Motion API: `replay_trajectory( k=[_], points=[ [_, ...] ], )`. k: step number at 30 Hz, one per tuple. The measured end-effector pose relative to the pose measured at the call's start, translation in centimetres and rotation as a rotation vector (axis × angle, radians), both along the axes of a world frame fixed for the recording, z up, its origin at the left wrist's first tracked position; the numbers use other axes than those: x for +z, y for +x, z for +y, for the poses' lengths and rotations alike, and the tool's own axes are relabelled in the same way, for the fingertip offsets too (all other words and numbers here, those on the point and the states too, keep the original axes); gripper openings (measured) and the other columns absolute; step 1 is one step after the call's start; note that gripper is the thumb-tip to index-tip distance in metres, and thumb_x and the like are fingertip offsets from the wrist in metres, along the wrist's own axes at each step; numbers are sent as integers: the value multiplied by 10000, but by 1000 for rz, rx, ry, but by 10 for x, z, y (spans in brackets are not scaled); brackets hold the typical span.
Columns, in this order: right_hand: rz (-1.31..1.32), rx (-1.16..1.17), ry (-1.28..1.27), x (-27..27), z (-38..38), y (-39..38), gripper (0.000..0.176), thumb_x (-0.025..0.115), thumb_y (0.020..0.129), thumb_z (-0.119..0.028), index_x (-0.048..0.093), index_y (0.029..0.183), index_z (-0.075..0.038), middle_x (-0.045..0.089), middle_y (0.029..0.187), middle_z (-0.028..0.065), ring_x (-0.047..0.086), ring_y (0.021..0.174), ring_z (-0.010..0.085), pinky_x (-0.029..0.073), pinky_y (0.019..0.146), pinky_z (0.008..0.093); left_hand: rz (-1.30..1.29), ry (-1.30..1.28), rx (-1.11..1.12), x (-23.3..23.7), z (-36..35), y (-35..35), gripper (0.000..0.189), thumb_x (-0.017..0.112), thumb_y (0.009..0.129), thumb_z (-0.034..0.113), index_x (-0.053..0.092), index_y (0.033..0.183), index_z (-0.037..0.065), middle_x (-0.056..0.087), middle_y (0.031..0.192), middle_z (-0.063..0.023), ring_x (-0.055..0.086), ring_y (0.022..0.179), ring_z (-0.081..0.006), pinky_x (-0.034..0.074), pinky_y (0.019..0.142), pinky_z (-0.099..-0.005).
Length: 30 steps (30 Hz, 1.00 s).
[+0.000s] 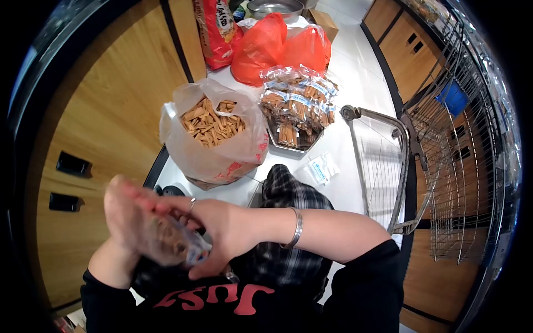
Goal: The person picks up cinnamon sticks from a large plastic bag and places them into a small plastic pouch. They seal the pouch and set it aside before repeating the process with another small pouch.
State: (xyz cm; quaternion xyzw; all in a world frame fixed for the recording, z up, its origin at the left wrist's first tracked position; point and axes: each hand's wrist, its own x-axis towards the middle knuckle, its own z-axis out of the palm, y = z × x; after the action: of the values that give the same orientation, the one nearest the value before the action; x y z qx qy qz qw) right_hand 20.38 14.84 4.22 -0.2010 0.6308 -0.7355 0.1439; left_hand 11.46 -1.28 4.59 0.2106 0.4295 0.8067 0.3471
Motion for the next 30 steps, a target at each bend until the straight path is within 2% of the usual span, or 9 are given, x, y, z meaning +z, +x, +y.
replay_trajectory(
  k=[7,10,14,17,21,23,25,27,30],
  points=[
    [179,258,192,-45,32,-52,1123,776,469,-394,138,1275,58,425,1101,222,413,1057,297,287,928,341,71,29,-62,-19,12,-46,85,470,840,68,483,778,13,561,579,-157,552,477,-243,470,460,-347],
    [70,476,317,-78,59,-75,825,728,576,-420,384,1170,39,447,1102,188,428,1066,303,349,899,338,-49,31,-95,-27,13,-64,106,466,839,63,471,763,-11,529,529,-150,522,415,-234,429,389,-316],
    [235,2,677,-99,115,-100,237,576,718,-179,577,878,-4,575,800,139,558,752,261,447,675,332,-54,61,-186,-30,25,-78,116,438,850,48,458,759,-21,492,486,-141,501,387,-224,398,352,-303],
    [58,-320,1140,-145,163,-123,216,506,757,-163,570,904,-17,570,866,141,542,828,294,437,745,336,-191,160,-227,-31,36,-84,123,436,852,49,457,754,-21,489,492,-137,487,377,-213,398,358,-295],
    [77,-323,1026,-194,174,-129,236,444,780,-164,562,932,-28,550,950,143,520,896,299,390,841,365,-229,136,-260,-35,47,-101,128,446,852,61,454,753,-20,492,507,-134,475,368,-205,401,366,-288],
    [69,-56,1228,-200,165,-130,269,406,783,-187,561,960,-56,518,1021,150,492,954,289,338,896,396,-218,66,-298,-37,51,-113,133,456,850,73,454,751,-15,498,523,-136,486,375,-209,403,372,-284],
    [49,-23,1147,-219,155,-138,276,403,777,-227,584,902,-61,557,922,152,478,979,269,314,904,425,-202,10,-290,-39,55,-125,136,460,848,74,459,744,-13,503,524,-137,497,384,-213,407,375,-287],
    [-102,371,1283,-220,150,-142,271,409,766,-233,603,806,-48,578,794,151,496,936,280,346,856,443,-171,-32,-294,-36,57,-130,138,463,847,75,463,738,-10,508,524,-138,509,394,-218,411,377,-290],
    [-14,125,1109,-237,145,-138,233,434,736,-189,599,752,-25,569,730,148,548,775,308,420,741,410,-251,27,-309,-39,65,-139,140,471,837,61,473,719,-14,525,532,-140,529,412,-232,425,388,-301]
  ],
)
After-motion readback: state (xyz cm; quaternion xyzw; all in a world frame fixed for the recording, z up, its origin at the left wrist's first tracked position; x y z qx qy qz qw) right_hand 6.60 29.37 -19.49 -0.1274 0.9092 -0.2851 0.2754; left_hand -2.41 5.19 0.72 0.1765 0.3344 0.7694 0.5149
